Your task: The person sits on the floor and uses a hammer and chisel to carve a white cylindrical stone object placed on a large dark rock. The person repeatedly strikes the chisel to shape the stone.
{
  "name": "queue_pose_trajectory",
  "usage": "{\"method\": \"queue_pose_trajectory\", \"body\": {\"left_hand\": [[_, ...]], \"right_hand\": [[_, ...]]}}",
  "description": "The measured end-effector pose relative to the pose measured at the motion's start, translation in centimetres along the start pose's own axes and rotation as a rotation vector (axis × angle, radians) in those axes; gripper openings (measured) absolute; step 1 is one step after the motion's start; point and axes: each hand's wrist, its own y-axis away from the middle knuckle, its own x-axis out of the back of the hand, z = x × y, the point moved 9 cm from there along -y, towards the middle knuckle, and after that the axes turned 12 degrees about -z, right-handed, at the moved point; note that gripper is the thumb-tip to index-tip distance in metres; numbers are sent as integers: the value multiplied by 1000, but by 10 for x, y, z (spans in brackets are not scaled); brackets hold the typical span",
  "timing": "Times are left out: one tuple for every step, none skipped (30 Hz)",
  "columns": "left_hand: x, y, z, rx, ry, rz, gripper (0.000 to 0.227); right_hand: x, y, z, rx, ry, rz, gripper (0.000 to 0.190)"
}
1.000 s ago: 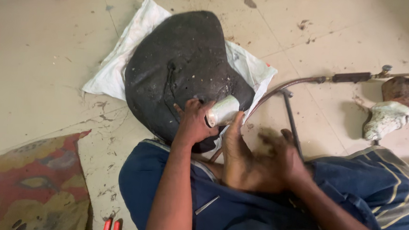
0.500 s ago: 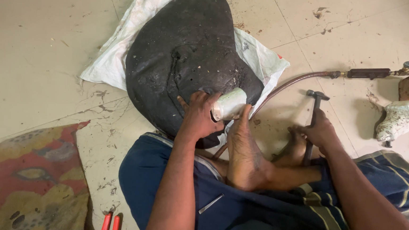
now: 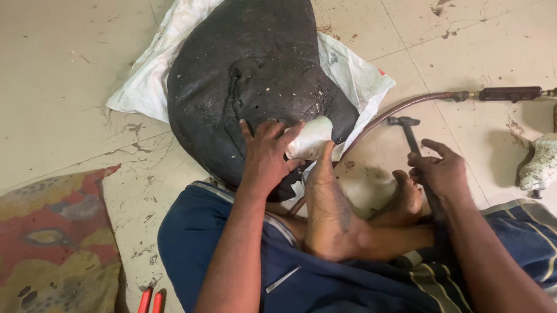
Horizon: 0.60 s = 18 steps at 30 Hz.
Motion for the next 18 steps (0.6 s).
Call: {"method": "queue_pose_trajectory", "body": {"left_hand": [[-1,-2,0,-10,27,4,91],[-1,-4,-1,-21,54,8,91],[-2,-8,-1,-33,81,14,91],[-2,-11,3,-60,83,41,91],[-3,-15,8,-88,86,69,90],[-4,-17,13,-115,89,97,89],[-6,-19,15,-116,82,87,90],[-9,-21,17,-117,76,77,90],[-11,-26,21,-124,70,68,90],[-14,-31,23,-129,70,64,88],[-18,-33,25,-133,74,50,87],[-22,-35,26,-138,79,37,85],[-24,-37,24,-142,98,36,86],[-25,-40,22,-146,117,35,86],[-25,-42,19,-150,136,33,86],[-27,-44,16,-143,127,19,87],[-29,-45,14,-137,116,5,87],[-32,-47,12,-130,106,-10,87]], "right_hand": [[-3,1,1,-12,45,2,56],[-7,2,3,-24,89,3,56],[-14,2,6,-12,41,-31,58],[-21,2,9,0,-7,-65,59],[-27,2,12,12,-54,-100,61],[-28,3,13,24,-13,-92,61],[-31,3,13,38,30,-86,61],[-33,3,11,53,73,-81,60],[-33,2,10,53,76,-85,61],[-32,0,8,53,80,-89,61],[-31,2,9,43,84,-92,62],[-30,3,10,33,95,-92,62],[-30,3,9,25,106,-95,63],[-31,2,7,18,116,-98,64],[-33,1,5,9,105,-103,64],[-35,1,5,0,94,-107,65],[-38,2,5,-9,82,-112,65],[-38,2,4,-18,115,-108,65]]}}
